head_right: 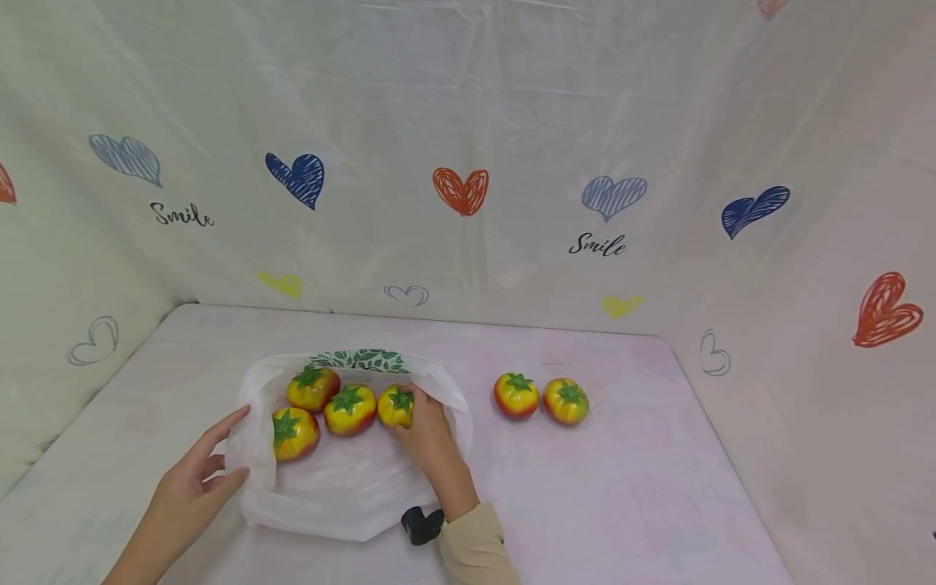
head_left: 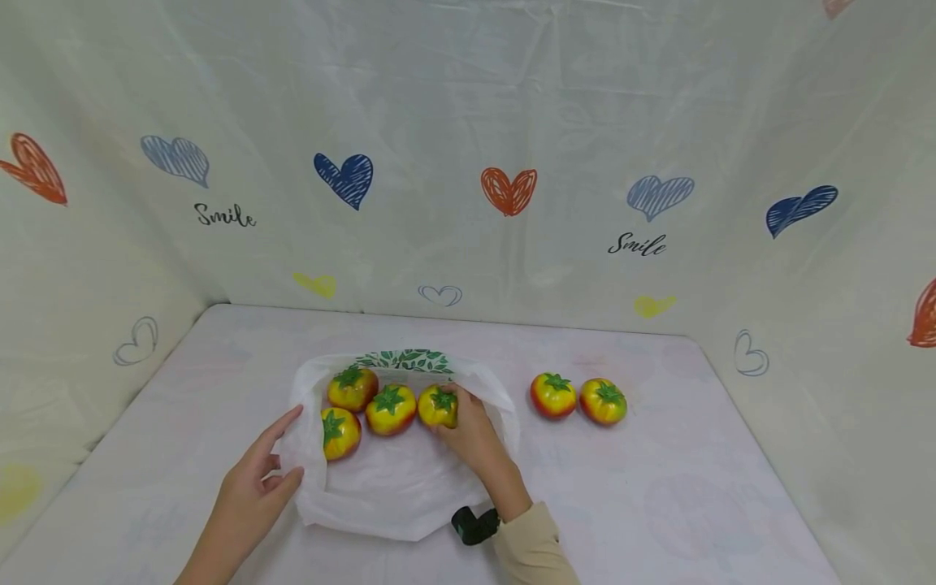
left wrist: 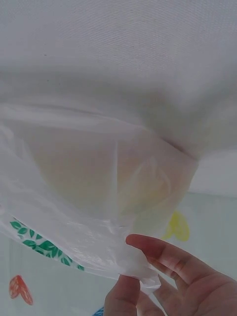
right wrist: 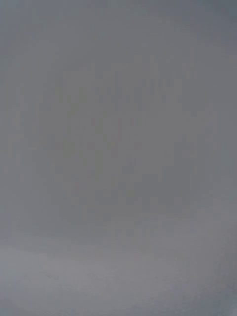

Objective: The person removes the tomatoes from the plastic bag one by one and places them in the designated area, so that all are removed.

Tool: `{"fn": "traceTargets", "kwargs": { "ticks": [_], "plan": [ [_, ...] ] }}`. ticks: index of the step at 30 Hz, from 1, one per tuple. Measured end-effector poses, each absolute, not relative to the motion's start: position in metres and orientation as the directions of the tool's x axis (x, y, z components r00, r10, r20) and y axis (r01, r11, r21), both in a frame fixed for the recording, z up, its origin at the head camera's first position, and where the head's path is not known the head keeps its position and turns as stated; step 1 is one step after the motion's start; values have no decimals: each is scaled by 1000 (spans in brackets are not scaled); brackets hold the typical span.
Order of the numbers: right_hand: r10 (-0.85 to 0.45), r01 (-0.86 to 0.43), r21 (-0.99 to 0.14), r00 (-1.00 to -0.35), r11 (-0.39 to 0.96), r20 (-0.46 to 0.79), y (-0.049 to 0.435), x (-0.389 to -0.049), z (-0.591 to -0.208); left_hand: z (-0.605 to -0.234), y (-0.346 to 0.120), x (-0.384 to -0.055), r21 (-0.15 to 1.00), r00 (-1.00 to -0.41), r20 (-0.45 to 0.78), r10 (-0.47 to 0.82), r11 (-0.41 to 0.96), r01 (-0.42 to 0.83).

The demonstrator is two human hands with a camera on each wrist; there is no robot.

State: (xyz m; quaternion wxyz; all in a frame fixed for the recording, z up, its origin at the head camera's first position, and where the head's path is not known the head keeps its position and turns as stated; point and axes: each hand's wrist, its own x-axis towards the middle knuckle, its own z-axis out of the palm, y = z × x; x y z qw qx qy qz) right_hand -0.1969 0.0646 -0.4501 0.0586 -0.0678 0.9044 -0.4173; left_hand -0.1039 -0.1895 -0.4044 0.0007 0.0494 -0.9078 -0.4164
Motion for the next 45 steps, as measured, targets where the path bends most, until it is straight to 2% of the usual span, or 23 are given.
{"fn": "traceTargets", "kwargs": {
  "ticks": [10,22,45],
  "plan": [
    [-162,-78,-752,-986,655,-39,64,-196,-450,-403,-189,-104,756,-995,-45,-90,648,-92],
    [-152,-58,-732,-986,679,-63,64,-192,-447,-405,-192,-102,779,-997,19,-79,626,-34],
    [-193,-150,-721,-981,677,23,64,-176,-431,-407,-192,-103,768,-997,8,-83,639,-47]
  ]
}}
